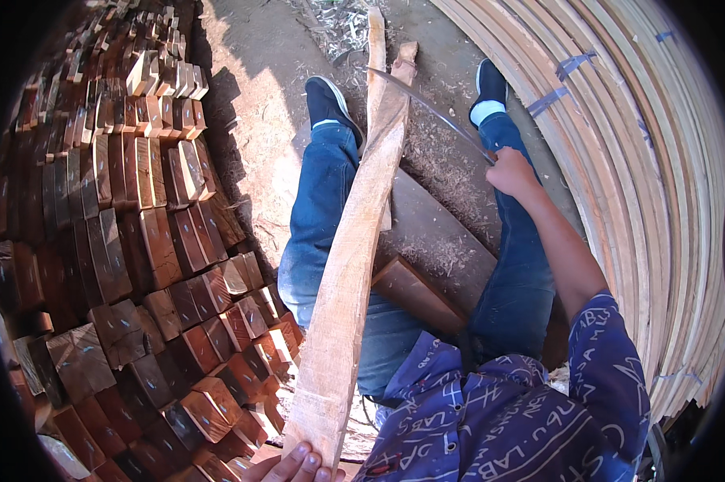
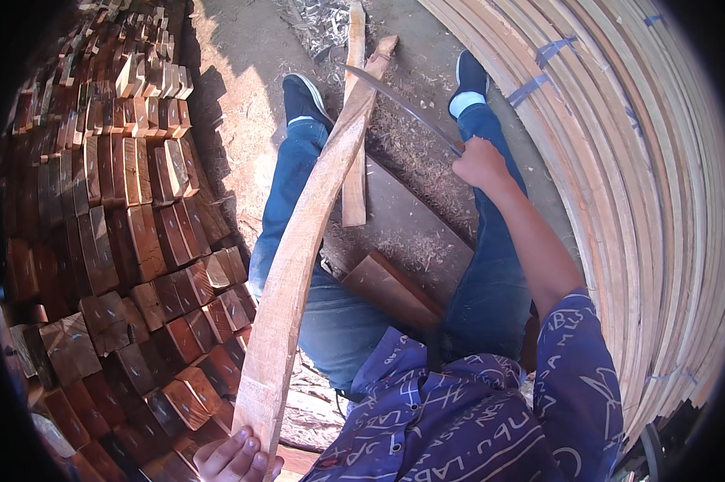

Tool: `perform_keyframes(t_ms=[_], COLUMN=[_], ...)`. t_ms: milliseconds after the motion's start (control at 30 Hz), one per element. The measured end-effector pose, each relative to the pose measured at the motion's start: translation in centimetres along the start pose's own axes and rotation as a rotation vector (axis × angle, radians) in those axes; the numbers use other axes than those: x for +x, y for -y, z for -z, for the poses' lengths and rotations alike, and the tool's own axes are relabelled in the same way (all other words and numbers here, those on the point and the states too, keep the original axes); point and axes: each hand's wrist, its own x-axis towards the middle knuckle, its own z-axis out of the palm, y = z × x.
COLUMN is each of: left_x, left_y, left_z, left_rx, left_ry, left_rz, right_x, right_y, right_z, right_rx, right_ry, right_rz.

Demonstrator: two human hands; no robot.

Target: The person sits on the ground and uses a machete to shave and shape a long, thin piece of wood. They repeatedly strike the wood to remove thin layers, creating wood shavings on the ground.

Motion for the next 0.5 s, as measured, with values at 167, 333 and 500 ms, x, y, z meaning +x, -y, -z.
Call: perform_keyframes(t_ms=[167, 333, 500], left_x=[0.1, -0.1, -0.3], left_y=[0.4, 0.1, -0.2], left_z=[0.0, -0.2, -0.5], left_rx=[0.012, 0.013, 0.025], left_ry=[-0.019, -0.043, -0.079], left_rz=[-0.01, -0.007, -0.012], right_x=[-1.1, -9.4, -18.4], right_y=[-3.4, 2.8, 8.9], right_z=[-0.8, -0.8, 1.4], right_rx=[0.095, 0.309, 0.351], right_ry=[-0.024, 0.173, 0.278], right_rz=[0.012, 0.221, 0.633])
